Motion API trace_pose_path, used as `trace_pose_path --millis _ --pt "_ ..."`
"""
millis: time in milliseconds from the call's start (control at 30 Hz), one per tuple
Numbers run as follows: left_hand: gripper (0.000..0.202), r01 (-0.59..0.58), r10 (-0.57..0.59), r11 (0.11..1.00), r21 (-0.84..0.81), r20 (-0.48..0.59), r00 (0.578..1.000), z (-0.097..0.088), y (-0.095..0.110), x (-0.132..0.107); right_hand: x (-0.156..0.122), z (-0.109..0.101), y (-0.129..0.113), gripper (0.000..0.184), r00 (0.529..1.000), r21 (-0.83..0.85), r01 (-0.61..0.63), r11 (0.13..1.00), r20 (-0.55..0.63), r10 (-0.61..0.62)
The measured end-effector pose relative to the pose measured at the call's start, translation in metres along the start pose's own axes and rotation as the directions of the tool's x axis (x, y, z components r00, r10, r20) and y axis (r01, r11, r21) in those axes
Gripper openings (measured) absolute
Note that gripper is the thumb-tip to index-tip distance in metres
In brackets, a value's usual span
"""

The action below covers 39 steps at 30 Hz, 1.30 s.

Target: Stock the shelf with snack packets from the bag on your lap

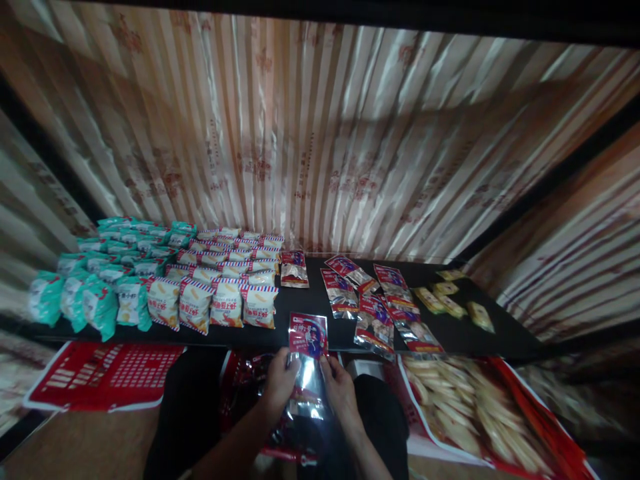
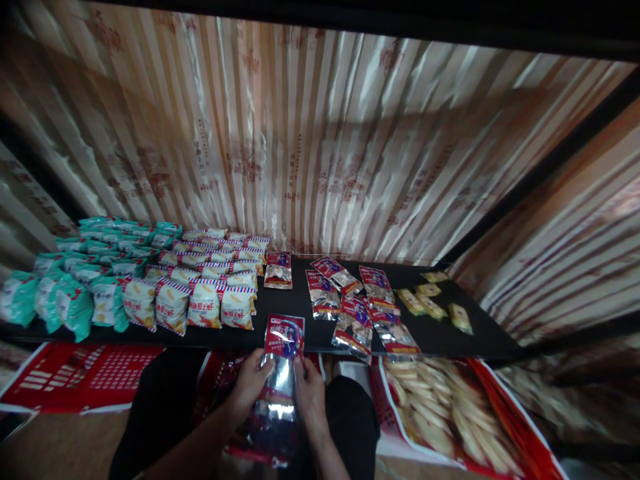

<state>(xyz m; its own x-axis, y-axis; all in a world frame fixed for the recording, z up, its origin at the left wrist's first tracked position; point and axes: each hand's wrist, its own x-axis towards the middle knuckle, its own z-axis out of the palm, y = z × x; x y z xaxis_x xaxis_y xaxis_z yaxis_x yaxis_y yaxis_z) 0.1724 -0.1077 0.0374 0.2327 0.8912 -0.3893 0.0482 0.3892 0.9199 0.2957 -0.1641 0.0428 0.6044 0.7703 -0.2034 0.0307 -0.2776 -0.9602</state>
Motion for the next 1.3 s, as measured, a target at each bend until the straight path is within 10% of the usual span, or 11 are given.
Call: trace_pose_path --millis 667,1300 --pt "0.052 -0.036 0.114 0.940 0.338 -0.214 0.970 0.025 0.042 0.057 0.080 0.025 -0.021 0.055 0.972 -0.131 0.236 0.963 0.046 -0.232" --pt "0.057 -0.018 0.267 0.666 0.746 -0.215 0.939 0.043 0.076 0.071 0.131 0.054 -0.045 0.047 0.955 -0.389 0.286 0.876 0.045 -0.292"
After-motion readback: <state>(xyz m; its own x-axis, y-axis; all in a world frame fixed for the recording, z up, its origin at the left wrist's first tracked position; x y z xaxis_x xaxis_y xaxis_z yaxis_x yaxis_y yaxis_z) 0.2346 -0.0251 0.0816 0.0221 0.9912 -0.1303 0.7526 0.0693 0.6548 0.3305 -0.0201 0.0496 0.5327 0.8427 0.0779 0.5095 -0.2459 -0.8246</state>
